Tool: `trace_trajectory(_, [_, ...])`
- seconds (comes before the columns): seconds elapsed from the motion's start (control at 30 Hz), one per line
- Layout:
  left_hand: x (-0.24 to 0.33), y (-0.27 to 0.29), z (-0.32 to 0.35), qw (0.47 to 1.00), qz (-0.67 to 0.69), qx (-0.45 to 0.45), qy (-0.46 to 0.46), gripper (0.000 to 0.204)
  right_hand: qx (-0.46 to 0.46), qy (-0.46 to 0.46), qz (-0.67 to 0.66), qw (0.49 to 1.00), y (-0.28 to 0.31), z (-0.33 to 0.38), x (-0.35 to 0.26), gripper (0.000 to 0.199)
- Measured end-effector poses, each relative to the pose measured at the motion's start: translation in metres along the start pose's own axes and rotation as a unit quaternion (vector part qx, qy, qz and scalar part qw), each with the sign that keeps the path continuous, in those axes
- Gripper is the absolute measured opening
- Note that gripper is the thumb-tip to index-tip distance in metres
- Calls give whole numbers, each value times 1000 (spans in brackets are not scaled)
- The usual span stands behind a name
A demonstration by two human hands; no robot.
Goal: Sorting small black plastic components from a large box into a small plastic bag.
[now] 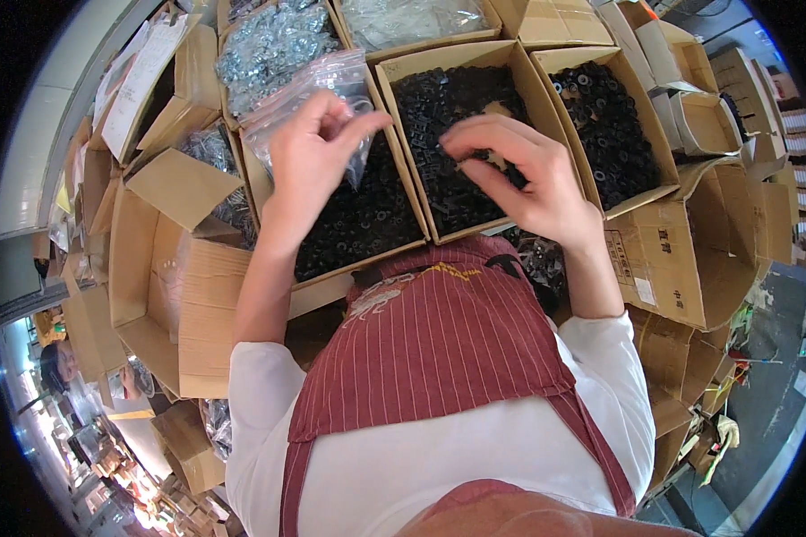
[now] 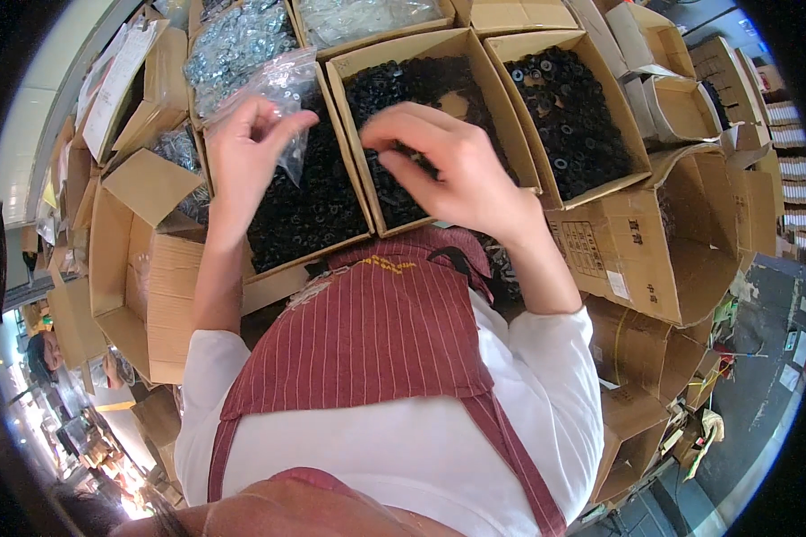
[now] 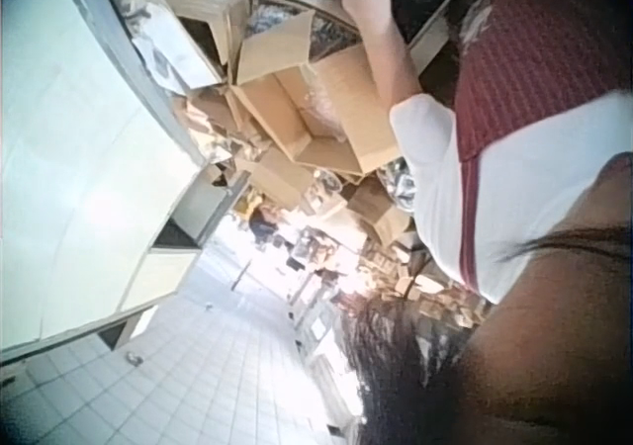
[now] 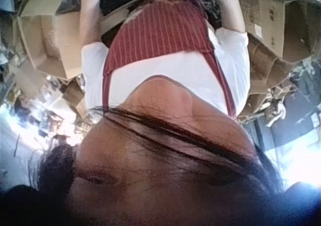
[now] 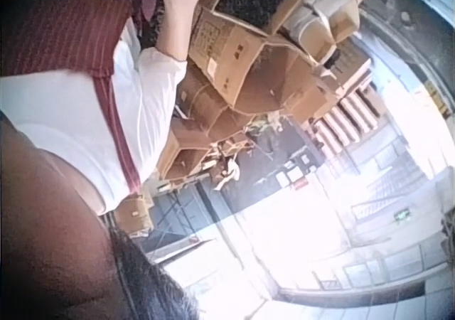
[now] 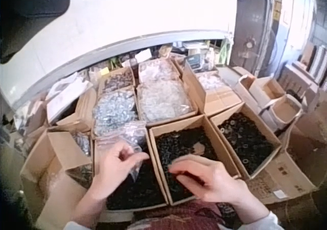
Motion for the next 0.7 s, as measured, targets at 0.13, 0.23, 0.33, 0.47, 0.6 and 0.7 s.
trace_trajectory(0.13, [20,-19,17,998,9,-61,3,32,-18,126,17,992,-12,-20,-3,45])
trace_trajectory(0.23, [29,-25,23,997,-31,-63,-26,32,-25,155,45,987,-25,-20,1,43])
trace_trajectory(0.33, [36,-28,29,994,-56,-53,-73,32,-50,124,89,987,-29,-13,7,39])
trace_trajectory(0.47, [41,-32,40,977,-115,-63,-165,46,-165,26,11,986,-34,2,9,48])
trace_trajectory(0.6, [47,-32,37,968,-126,0,-215,65,-224,16,93,970,-23,13,13,55])
trace_trajectory(0.7, [28,-39,33,969,-54,-71,-230,64,-178,60,100,977,-22,15,4,48])
Point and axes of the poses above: each hand's wrist, its own z-axis away from the middle knuckle, its own y-axis out of the back of the hand, x = y × z, the point moved 2 cm from there along -z, towards the middle knuckle, and after that the axes turned 6 degrees about x, right-handed, at the moved point
